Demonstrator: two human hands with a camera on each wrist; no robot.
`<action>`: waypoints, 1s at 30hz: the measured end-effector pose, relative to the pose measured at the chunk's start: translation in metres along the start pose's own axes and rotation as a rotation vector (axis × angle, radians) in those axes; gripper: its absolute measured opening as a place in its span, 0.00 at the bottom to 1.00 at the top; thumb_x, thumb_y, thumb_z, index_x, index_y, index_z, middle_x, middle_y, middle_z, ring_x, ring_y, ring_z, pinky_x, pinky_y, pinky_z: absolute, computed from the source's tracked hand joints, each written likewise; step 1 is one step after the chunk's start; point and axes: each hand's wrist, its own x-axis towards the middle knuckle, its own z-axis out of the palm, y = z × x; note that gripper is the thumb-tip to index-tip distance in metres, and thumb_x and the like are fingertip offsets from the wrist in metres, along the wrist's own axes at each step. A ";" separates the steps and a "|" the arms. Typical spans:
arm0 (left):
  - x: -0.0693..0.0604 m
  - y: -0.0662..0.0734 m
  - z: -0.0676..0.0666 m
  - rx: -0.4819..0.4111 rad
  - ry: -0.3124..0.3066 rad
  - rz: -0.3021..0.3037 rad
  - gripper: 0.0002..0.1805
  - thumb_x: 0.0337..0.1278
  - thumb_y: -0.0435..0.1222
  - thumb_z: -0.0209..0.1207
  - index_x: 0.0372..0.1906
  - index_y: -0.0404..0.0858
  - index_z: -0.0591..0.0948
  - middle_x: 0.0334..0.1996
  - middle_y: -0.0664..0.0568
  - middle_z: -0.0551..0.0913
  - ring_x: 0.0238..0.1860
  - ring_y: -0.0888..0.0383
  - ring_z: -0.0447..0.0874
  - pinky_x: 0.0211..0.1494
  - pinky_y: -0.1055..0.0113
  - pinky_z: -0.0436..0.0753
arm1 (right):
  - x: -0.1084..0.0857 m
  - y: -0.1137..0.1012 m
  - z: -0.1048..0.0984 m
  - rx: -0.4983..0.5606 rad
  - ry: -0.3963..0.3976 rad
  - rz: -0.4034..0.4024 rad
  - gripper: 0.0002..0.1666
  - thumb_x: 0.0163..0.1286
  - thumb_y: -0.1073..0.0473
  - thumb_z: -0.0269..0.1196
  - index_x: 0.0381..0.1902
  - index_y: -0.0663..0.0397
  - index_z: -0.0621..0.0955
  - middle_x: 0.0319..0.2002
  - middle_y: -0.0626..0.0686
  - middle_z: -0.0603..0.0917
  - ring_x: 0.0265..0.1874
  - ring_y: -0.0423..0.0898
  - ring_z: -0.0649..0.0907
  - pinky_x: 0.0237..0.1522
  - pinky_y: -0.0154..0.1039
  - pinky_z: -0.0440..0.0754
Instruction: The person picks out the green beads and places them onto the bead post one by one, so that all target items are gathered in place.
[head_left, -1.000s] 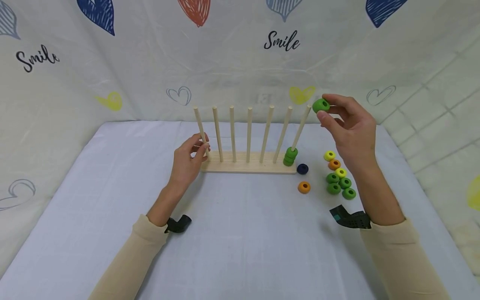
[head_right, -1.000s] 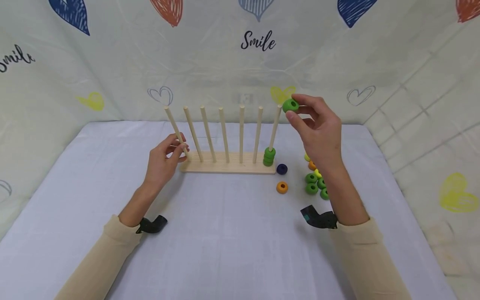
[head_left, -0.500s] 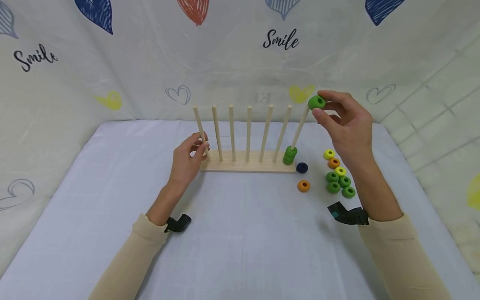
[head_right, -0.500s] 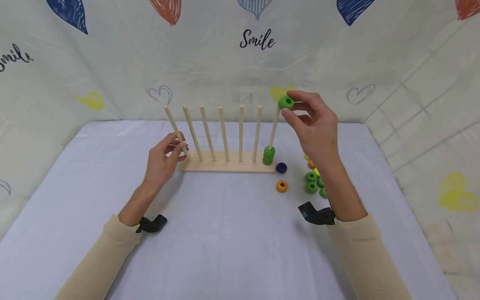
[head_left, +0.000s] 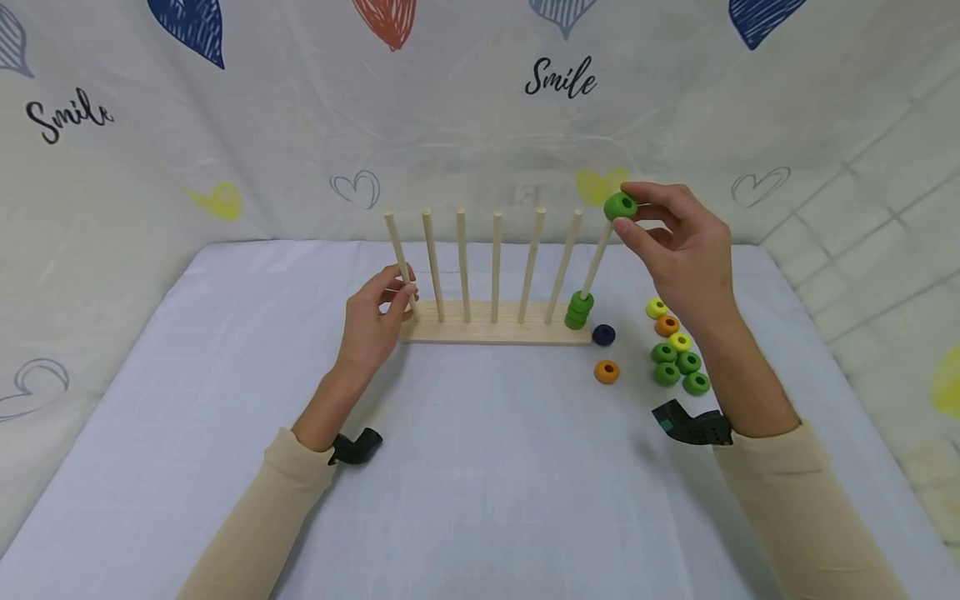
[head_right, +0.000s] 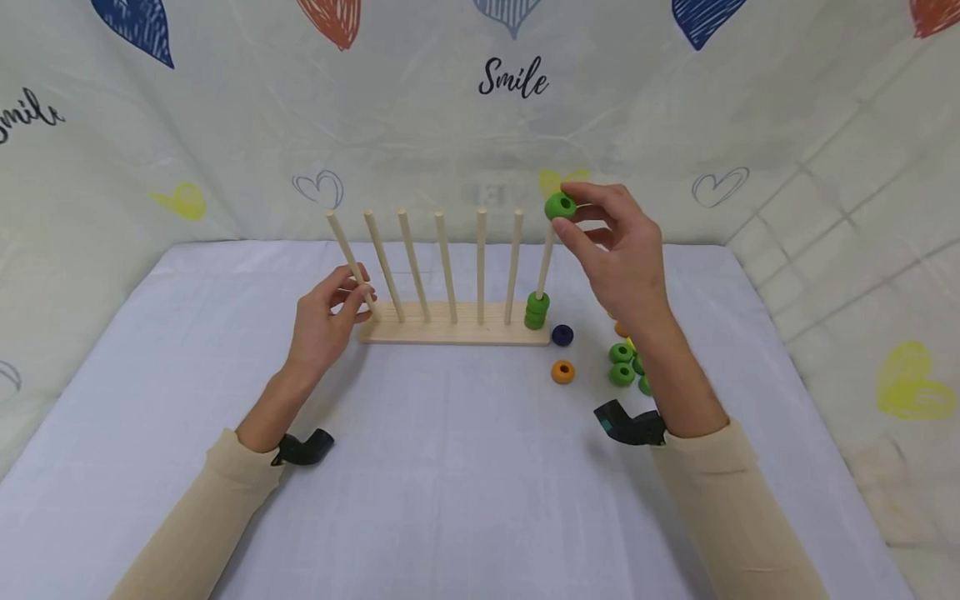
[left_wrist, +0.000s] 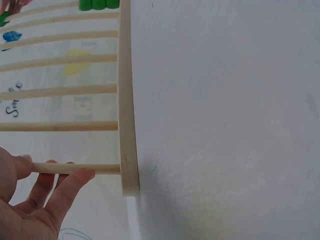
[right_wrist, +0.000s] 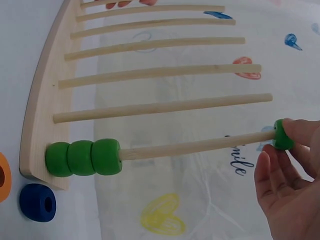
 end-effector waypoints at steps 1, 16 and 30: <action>0.000 0.000 0.000 0.002 0.000 0.001 0.07 0.76 0.33 0.58 0.53 0.38 0.81 0.47 0.38 0.87 0.47 0.41 0.90 0.46 0.54 0.94 | 0.000 0.000 0.000 0.004 0.000 0.003 0.22 0.71 0.68 0.67 0.63 0.57 0.82 0.50 0.40 0.81 0.48 0.38 0.84 0.47 0.21 0.85; -0.001 0.000 -0.002 0.004 0.000 -0.004 0.07 0.76 0.32 0.59 0.52 0.39 0.81 0.47 0.39 0.86 0.47 0.40 0.89 0.47 0.54 0.94 | -0.003 0.002 0.002 -0.073 -0.035 0.019 0.22 0.71 0.66 0.68 0.62 0.56 0.82 0.50 0.36 0.79 0.50 0.37 0.83 0.49 0.21 0.83; -0.002 0.001 -0.003 0.014 -0.002 0.000 0.07 0.76 0.32 0.59 0.52 0.39 0.81 0.47 0.39 0.86 0.47 0.42 0.89 0.47 0.54 0.94 | -0.010 0.009 -0.006 -0.109 -0.027 0.054 0.20 0.73 0.63 0.68 0.61 0.57 0.81 0.53 0.35 0.80 0.51 0.36 0.83 0.51 0.19 0.83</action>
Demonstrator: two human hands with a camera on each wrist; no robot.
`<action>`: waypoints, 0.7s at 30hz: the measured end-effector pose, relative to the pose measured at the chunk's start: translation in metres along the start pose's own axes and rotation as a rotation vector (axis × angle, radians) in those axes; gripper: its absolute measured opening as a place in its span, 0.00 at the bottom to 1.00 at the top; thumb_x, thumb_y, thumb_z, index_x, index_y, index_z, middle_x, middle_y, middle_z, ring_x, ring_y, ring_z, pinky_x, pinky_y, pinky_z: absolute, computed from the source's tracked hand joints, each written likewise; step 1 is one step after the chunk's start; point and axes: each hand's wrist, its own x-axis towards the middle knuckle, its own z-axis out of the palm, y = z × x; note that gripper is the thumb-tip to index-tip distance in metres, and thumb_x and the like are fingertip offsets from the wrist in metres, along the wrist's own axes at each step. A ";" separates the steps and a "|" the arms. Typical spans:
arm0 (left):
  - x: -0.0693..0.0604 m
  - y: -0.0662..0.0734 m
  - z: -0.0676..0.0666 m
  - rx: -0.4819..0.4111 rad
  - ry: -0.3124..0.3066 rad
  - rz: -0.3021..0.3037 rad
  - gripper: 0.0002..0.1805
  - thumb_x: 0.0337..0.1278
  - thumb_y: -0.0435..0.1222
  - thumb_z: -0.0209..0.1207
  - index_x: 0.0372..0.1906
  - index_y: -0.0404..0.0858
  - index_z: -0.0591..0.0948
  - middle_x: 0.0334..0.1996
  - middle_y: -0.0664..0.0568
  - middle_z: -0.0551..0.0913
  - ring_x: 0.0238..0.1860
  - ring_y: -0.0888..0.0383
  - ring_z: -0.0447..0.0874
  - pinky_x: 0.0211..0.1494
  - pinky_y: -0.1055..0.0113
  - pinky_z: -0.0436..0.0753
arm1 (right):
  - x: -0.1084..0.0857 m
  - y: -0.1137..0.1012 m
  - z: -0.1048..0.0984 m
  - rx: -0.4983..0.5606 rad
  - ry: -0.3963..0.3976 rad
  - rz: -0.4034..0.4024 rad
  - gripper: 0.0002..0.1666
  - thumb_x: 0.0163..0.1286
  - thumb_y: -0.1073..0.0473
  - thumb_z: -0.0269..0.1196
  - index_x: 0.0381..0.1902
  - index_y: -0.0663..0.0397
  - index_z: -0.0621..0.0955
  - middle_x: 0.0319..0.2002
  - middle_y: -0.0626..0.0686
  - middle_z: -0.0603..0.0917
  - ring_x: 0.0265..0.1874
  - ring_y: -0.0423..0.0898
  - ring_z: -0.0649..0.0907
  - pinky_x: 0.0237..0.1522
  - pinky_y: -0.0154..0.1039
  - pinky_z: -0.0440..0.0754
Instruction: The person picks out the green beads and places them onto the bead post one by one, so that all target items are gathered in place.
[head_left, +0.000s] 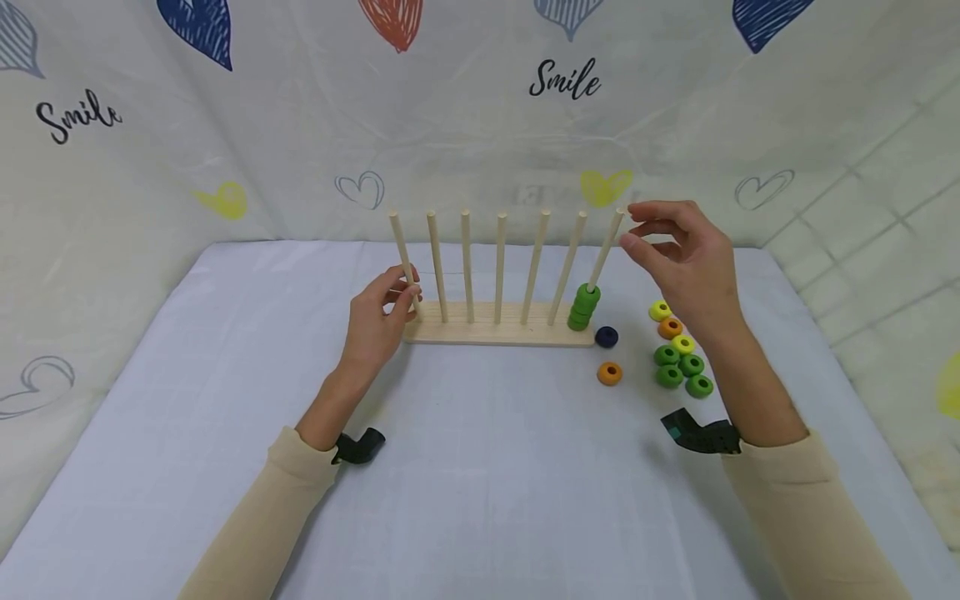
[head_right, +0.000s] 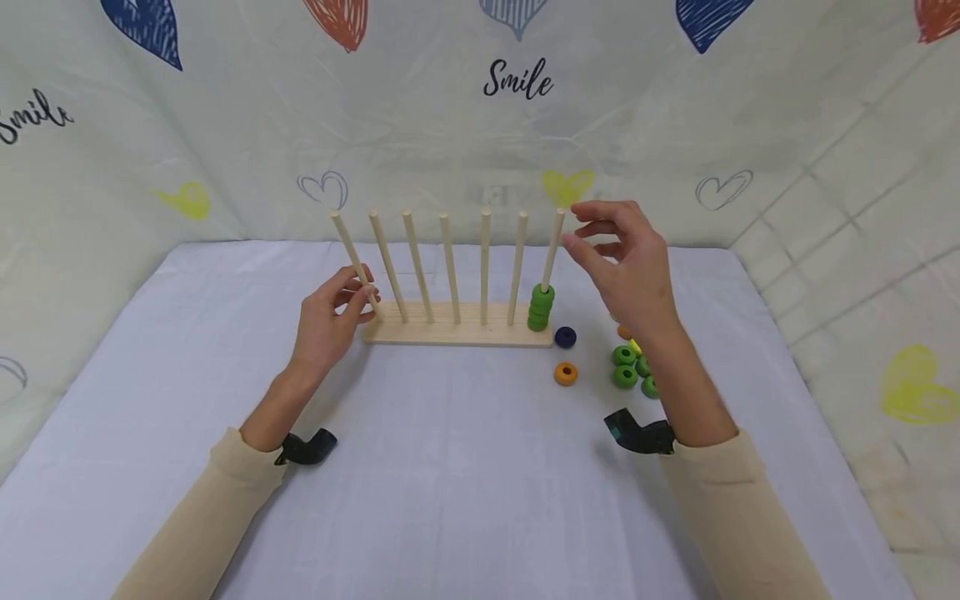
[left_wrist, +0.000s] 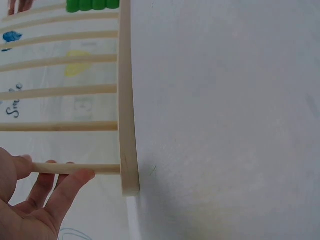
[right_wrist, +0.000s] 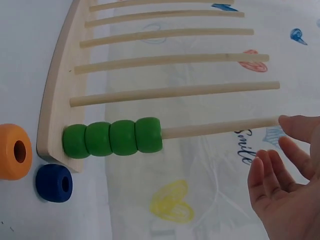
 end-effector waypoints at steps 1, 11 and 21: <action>0.000 0.000 0.000 0.002 0.000 0.000 0.07 0.75 0.32 0.59 0.52 0.39 0.81 0.47 0.40 0.87 0.47 0.43 0.89 0.47 0.55 0.94 | -0.001 0.001 -0.001 0.001 -0.001 -0.001 0.20 0.73 0.63 0.67 0.61 0.57 0.81 0.53 0.35 0.80 0.50 0.36 0.83 0.51 0.19 0.83; 0.000 0.000 0.000 0.007 0.001 0.006 0.07 0.75 0.32 0.59 0.52 0.39 0.81 0.47 0.40 0.87 0.47 0.42 0.89 0.46 0.55 0.94 | -0.009 0.011 -0.011 -0.028 -0.009 0.053 0.18 0.73 0.61 0.68 0.58 0.47 0.83 0.54 0.41 0.85 0.50 0.34 0.83 0.49 0.17 0.82; 0.000 -0.001 0.001 0.006 0.001 0.000 0.07 0.75 0.33 0.59 0.52 0.40 0.81 0.47 0.40 0.87 0.47 0.42 0.89 0.46 0.55 0.94 | -0.023 0.030 -0.025 -0.081 -0.037 0.097 0.16 0.73 0.61 0.68 0.57 0.49 0.84 0.50 0.36 0.83 0.49 0.33 0.82 0.49 0.16 0.82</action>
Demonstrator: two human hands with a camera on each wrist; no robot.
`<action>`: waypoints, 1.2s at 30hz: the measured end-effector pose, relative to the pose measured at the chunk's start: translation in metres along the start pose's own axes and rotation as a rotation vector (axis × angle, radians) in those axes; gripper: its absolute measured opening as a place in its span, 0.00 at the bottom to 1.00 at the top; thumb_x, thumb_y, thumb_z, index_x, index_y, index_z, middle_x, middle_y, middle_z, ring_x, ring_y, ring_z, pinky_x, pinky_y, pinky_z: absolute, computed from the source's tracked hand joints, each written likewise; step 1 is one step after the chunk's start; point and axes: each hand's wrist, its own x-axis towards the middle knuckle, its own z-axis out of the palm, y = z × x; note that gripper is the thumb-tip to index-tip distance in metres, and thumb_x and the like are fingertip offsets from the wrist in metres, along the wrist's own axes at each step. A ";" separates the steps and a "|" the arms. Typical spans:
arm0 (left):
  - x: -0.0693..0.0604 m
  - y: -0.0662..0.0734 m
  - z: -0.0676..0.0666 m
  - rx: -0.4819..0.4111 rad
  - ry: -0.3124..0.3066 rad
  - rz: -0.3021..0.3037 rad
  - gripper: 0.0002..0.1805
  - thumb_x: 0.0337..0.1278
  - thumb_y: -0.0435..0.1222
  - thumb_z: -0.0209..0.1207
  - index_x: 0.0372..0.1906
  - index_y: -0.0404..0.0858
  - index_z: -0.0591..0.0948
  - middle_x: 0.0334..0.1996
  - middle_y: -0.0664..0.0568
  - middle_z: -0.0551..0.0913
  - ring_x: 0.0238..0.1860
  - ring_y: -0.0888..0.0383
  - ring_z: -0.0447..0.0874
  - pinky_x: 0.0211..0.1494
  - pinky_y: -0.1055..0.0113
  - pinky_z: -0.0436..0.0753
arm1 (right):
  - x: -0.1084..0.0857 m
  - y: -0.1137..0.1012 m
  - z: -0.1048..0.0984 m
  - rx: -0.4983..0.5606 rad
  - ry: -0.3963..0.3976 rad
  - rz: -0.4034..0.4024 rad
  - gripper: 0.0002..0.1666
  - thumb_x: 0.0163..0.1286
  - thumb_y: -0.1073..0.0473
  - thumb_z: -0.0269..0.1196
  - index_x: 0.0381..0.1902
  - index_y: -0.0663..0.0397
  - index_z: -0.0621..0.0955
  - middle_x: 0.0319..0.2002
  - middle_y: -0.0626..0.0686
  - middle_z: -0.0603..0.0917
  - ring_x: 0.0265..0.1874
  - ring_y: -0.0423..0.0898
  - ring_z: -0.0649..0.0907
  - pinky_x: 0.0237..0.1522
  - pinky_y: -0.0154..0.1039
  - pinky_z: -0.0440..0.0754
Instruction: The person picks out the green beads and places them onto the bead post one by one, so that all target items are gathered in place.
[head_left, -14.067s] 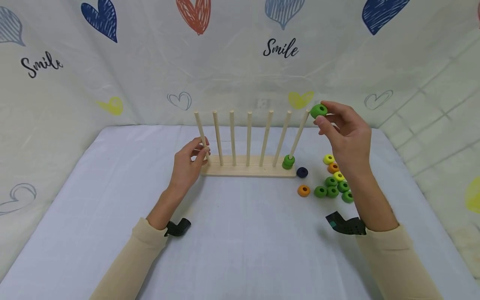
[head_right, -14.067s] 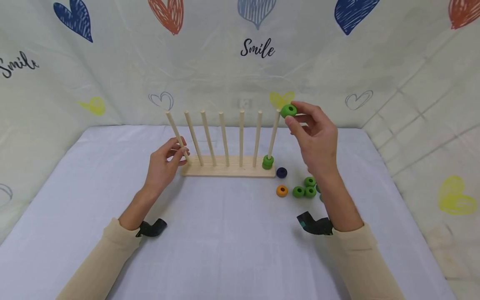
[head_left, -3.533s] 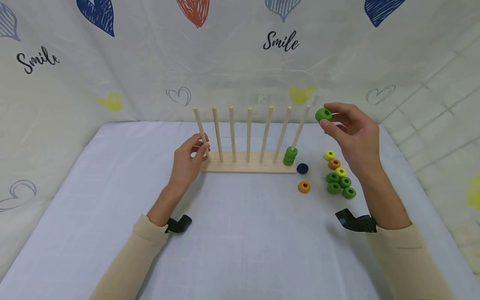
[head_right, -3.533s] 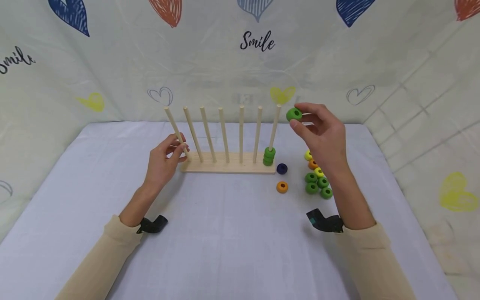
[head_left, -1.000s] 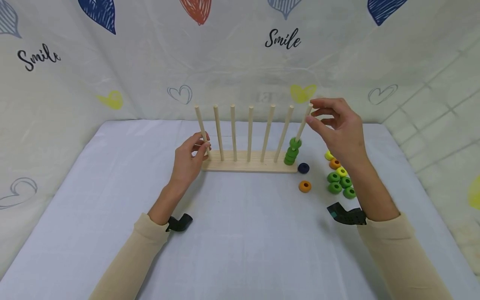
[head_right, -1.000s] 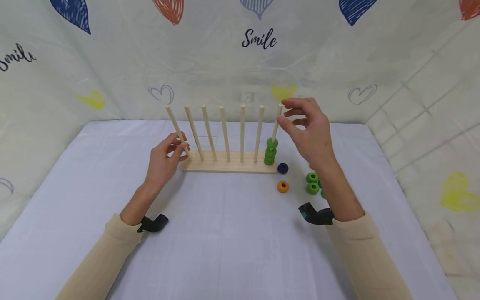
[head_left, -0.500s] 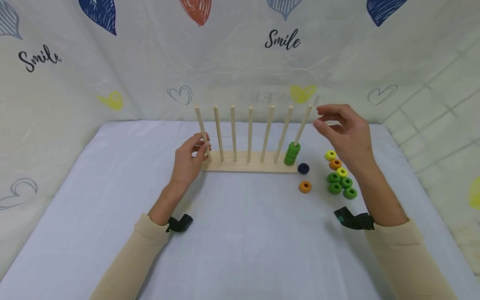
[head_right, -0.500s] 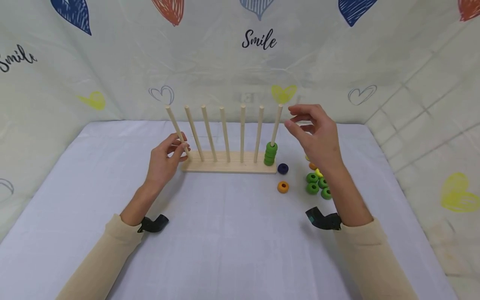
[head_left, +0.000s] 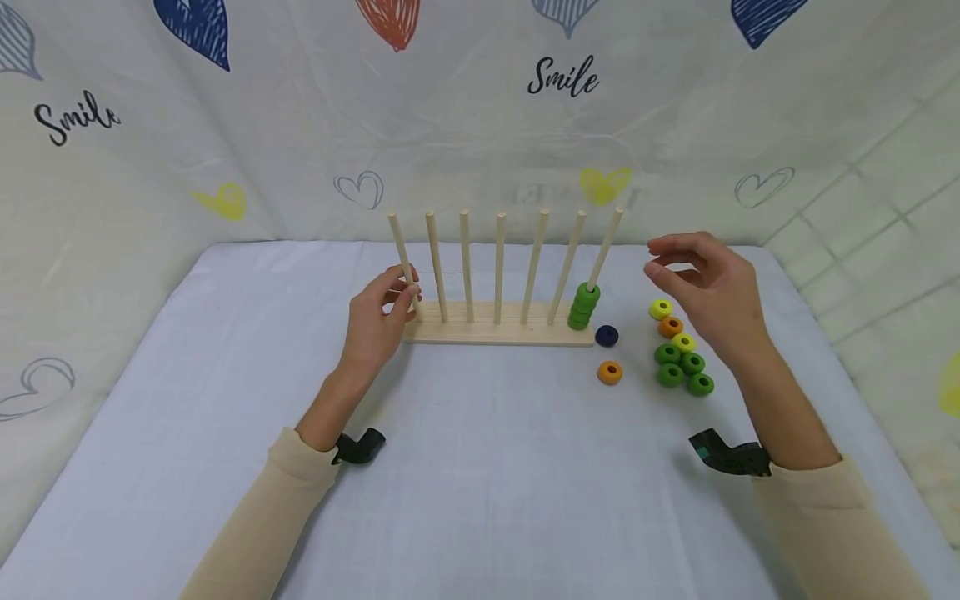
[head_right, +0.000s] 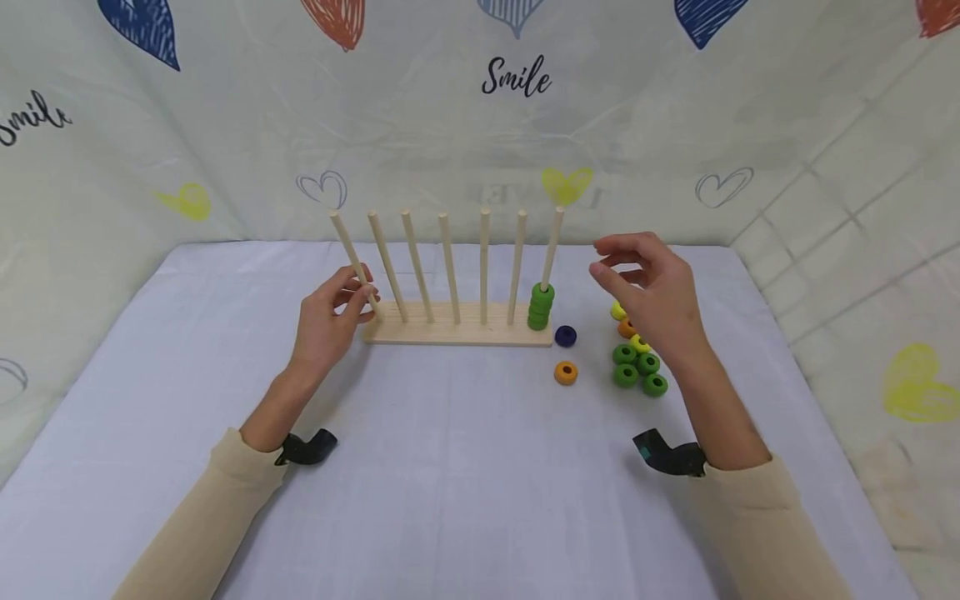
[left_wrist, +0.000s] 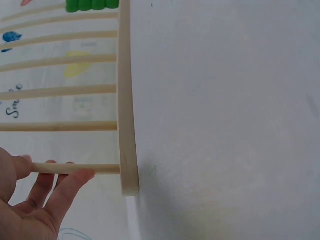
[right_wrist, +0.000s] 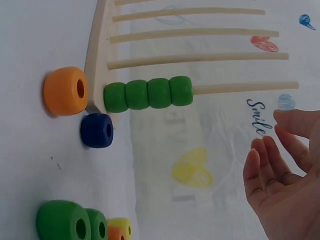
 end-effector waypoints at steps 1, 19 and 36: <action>0.000 0.000 0.000 -0.001 0.001 -0.001 0.07 0.76 0.33 0.59 0.52 0.39 0.81 0.47 0.40 0.87 0.47 0.42 0.89 0.46 0.55 0.94 | -0.001 0.002 -0.001 -0.004 -0.005 0.004 0.15 0.73 0.61 0.68 0.57 0.49 0.84 0.50 0.36 0.83 0.49 0.33 0.82 0.48 0.15 0.82; 0.001 0.000 0.000 -0.011 0.002 -0.010 0.07 0.76 0.32 0.58 0.52 0.39 0.81 0.47 0.39 0.86 0.47 0.41 0.90 0.47 0.56 0.94 | -0.022 0.031 -0.027 -0.099 -0.083 0.065 0.16 0.72 0.60 0.69 0.55 0.58 0.84 0.46 0.28 0.84 0.46 0.27 0.82 0.46 0.12 0.79; 0.001 0.001 0.000 -0.024 -0.005 -0.023 0.06 0.76 0.32 0.58 0.52 0.39 0.81 0.46 0.39 0.86 0.48 0.39 0.89 0.47 0.54 0.94 | -0.043 0.061 -0.047 -0.175 -0.218 0.162 0.21 0.72 0.59 0.70 0.59 0.58 0.81 0.48 0.31 0.84 0.43 0.24 0.83 0.43 0.15 0.83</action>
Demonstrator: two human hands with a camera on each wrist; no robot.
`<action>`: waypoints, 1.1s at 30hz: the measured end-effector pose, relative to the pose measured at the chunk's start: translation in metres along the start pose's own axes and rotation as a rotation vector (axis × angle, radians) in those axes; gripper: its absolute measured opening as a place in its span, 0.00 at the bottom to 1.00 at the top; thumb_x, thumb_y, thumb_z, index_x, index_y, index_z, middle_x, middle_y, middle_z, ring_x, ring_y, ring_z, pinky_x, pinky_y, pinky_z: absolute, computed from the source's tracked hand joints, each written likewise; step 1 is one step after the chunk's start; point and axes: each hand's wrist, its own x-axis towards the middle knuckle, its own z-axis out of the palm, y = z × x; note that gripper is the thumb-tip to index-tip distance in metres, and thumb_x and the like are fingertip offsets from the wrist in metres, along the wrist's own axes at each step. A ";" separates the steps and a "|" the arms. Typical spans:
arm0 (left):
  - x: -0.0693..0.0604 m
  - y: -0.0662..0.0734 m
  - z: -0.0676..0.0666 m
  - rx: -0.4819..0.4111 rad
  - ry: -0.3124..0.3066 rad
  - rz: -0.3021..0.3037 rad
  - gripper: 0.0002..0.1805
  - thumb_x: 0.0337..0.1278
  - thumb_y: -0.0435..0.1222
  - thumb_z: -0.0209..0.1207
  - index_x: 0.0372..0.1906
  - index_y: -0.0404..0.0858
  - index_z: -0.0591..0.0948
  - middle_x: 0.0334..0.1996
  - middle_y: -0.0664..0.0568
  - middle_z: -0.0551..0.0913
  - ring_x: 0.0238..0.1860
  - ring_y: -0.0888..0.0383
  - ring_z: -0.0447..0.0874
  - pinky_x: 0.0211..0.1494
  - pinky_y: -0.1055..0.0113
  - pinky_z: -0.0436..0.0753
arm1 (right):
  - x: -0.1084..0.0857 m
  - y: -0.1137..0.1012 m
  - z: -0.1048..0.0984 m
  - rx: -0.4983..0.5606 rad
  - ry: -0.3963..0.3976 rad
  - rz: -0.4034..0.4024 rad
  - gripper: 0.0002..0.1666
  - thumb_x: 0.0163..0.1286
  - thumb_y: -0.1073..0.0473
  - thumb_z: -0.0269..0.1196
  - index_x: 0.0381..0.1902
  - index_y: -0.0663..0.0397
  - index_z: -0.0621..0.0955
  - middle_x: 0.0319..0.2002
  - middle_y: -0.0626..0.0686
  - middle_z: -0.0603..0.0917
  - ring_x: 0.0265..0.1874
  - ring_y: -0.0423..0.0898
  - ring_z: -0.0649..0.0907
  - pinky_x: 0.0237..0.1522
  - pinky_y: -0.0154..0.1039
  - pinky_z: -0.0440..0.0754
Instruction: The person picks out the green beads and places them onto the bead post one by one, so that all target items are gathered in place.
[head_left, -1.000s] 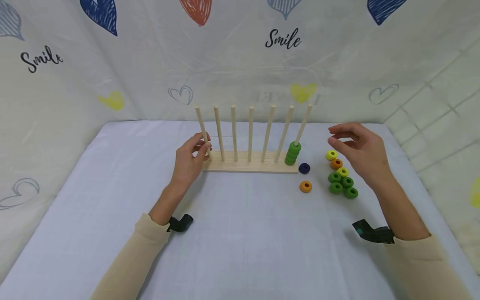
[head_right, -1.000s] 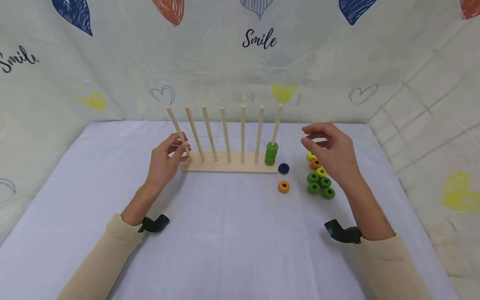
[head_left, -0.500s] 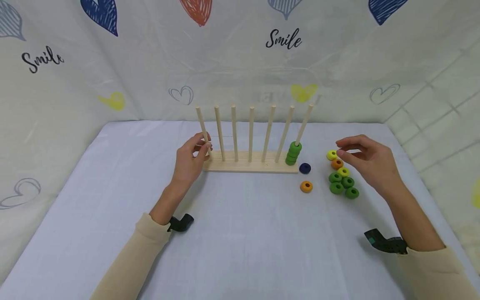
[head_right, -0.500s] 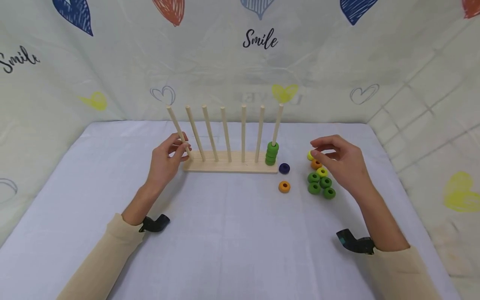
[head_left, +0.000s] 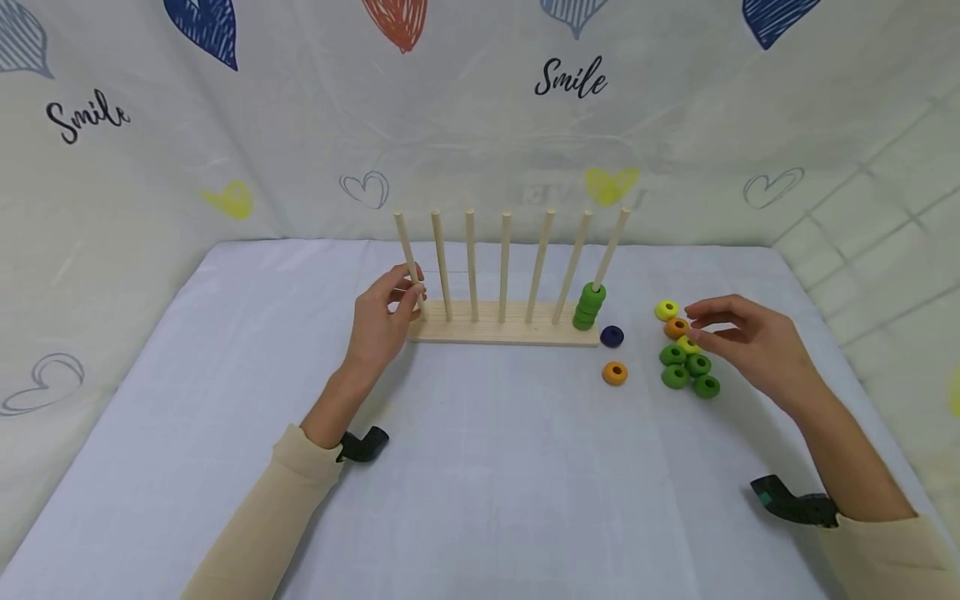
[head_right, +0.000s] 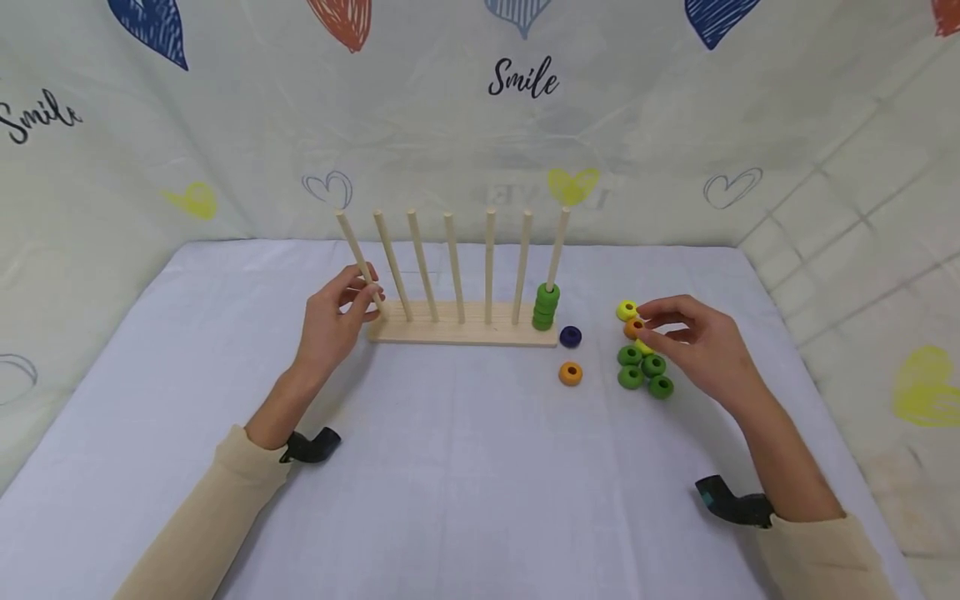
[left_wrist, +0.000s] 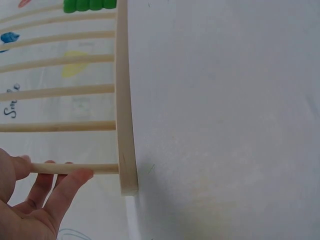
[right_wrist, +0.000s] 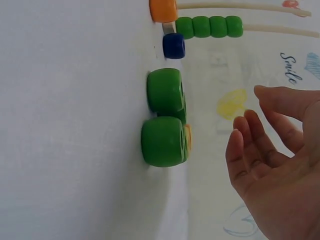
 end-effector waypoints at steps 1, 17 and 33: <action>0.000 0.000 0.000 0.001 -0.001 0.000 0.06 0.76 0.32 0.58 0.52 0.39 0.81 0.46 0.39 0.86 0.48 0.39 0.90 0.47 0.54 0.94 | -0.001 0.001 -0.001 0.001 -0.006 0.006 0.21 0.72 0.58 0.70 0.59 0.58 0.81 0.48 0.31 0.84 0.43 0.25 0.83 0.43 0.15 0.83; 0.002 0.002 0.001 -0.005 0.006 -0.009 0.07 0.76 0.33 0.58 0.52 0.40 0.81 0.45 0.39 0.86 0.48 0.39 0.89 0.47 0.54 0.94 | -0.001 0.027 -0.009 -0.069 -0.100 -0.009 0.20 0.72 0.60 0.70 0.59 0.59 0.80 0.48 0.30 0.82 0.44 0.22 0.79 0.42 0.13 0.81; 0.003 0.000 0.001 0.004 -0.004 -0.003 0.07 0.76 0.33 0.58 0.53 0.40 0.81 0.46 0.39 0.85 0.48 0.42 0.89 0.48 0.54 0.94 | -0.003 0.038 -0.013 -0.111 -0.219 0.061 0.20 0.70 0.59 0.71 0.56 0.59 0.80 0.44 0.39 0.81 0.42 0.25 0.78 0.38 0.21 0.83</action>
